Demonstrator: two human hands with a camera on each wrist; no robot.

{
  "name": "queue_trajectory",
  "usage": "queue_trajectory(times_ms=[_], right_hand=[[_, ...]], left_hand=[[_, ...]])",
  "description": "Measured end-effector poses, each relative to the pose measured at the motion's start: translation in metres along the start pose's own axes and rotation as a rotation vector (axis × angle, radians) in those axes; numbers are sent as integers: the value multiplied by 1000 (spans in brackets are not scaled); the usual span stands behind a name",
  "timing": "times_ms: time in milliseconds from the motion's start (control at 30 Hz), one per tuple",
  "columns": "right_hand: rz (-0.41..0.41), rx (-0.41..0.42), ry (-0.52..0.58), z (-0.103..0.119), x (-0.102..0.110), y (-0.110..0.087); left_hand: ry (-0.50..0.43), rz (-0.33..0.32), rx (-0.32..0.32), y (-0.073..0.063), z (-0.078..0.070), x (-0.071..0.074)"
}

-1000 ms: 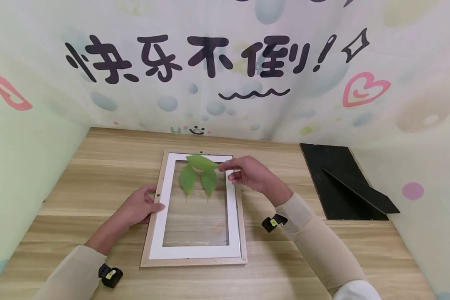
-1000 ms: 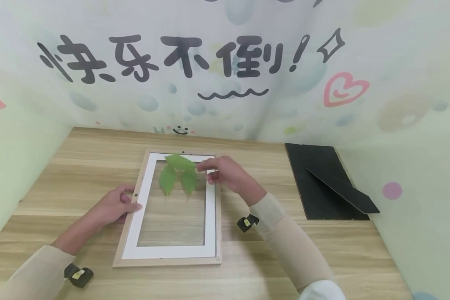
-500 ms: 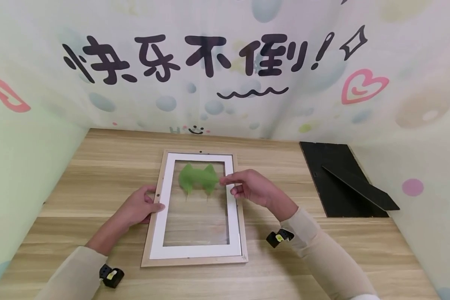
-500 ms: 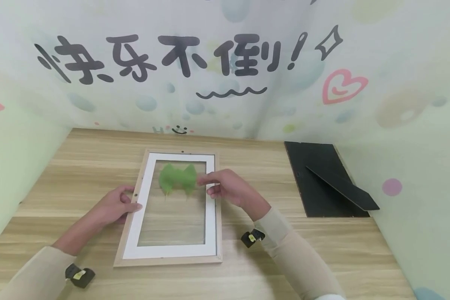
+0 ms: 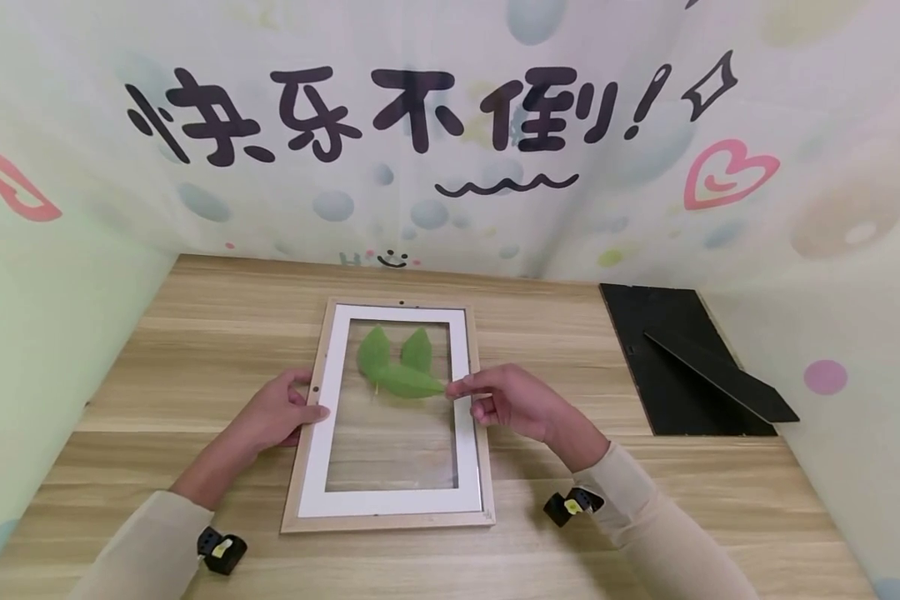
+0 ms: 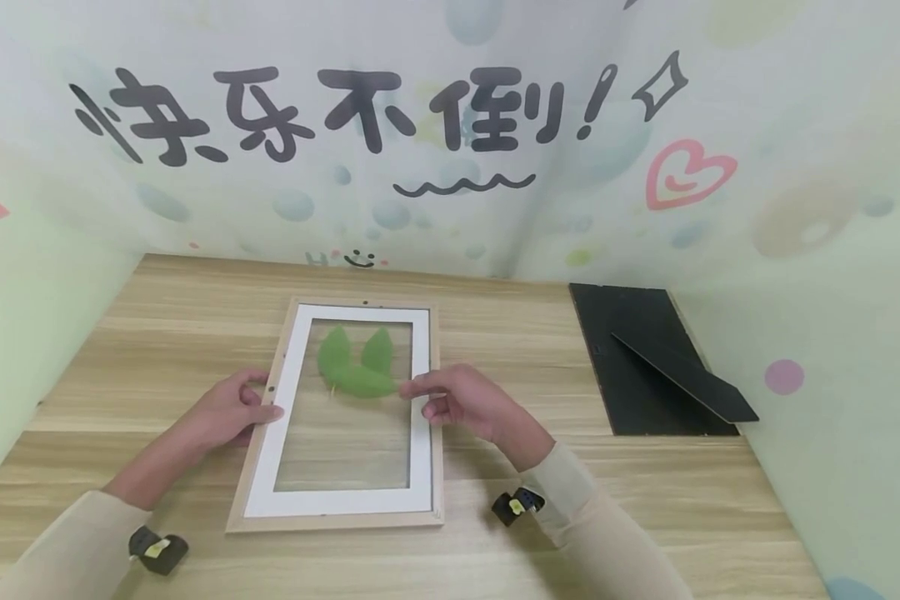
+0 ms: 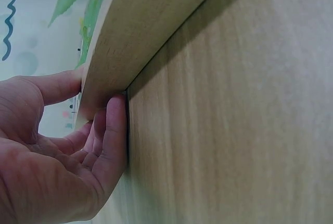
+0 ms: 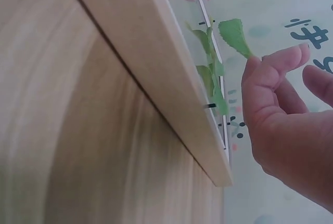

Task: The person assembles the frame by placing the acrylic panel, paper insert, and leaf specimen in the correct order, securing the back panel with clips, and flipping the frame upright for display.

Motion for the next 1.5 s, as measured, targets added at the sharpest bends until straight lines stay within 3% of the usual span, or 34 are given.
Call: queue_trajectory(times_ms=[367, 1100, 1500], right_hand=[[31, -52, -59, -16, -5, -7], [73, -85, -243, -14, -21, -20], [185, -116, -224, -24, -46, -22]], left_hand=[[0, -3, -10, 1, 1, 1], [6, 1, -12, 2, 0, 0], [0, 7, -11, 1, 1, 0]])
Point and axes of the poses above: each hand's wrist, its own y-axis towards the middle knuckle, its own x-axis out of the back of the hand, z = x × y, the point moved 4 cm from there along y, towards the middle knuckle, and after that the axes turned 9 degrees about -y, right-handed, at the moved point
